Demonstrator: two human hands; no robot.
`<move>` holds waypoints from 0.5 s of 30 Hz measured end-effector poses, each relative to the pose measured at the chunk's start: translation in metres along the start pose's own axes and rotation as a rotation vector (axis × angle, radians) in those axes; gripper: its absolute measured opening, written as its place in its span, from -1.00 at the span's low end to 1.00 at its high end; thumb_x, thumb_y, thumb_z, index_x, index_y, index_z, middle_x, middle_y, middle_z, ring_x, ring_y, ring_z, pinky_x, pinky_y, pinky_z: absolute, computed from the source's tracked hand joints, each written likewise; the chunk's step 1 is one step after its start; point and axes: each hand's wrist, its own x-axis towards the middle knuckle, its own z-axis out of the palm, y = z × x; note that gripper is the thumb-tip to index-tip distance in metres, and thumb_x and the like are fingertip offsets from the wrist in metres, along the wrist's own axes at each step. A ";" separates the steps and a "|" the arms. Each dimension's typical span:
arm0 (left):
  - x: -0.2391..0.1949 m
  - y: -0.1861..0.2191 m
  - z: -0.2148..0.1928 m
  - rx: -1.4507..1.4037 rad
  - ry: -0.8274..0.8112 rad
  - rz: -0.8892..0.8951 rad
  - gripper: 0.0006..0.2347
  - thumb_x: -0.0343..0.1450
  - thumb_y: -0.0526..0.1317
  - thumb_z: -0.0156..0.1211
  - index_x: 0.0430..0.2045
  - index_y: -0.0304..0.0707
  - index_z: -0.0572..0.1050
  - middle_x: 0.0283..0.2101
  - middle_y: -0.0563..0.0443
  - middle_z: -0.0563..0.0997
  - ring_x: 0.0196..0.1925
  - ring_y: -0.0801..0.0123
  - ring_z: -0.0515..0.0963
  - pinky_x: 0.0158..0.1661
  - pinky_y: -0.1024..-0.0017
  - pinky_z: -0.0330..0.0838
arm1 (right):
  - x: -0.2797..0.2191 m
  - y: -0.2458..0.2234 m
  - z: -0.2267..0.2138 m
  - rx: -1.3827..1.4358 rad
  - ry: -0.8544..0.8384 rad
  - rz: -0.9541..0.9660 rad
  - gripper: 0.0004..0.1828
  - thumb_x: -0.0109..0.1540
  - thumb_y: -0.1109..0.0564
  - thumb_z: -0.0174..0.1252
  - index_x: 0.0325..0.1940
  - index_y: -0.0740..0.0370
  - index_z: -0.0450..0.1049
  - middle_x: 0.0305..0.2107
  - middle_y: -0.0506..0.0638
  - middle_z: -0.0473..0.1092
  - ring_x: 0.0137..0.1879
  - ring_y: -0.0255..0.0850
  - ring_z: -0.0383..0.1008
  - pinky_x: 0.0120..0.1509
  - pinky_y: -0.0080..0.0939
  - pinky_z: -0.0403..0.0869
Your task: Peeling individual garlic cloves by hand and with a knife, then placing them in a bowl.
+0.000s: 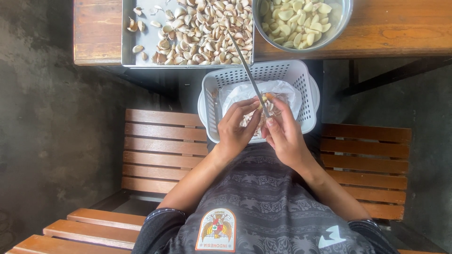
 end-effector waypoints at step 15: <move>-0.001 0.001 0.001 -0.441 -0.001 -0.431 -0.83 0.36 -0.49 0.36 -0.21 -0.47 0.60 -0.13 -0.35 0.68 -0.07 0.05 0.71 -0.15 0.32 0.66 | -0.002 0.008 -0.018 0.751 -0.111 0.216 -0.56 0.42 0.06 -0.16 0.38 0.10 0.07 -0.62 0.11 0.29 -0.73 -0.35 0.21 -0.73 -0.44 0.26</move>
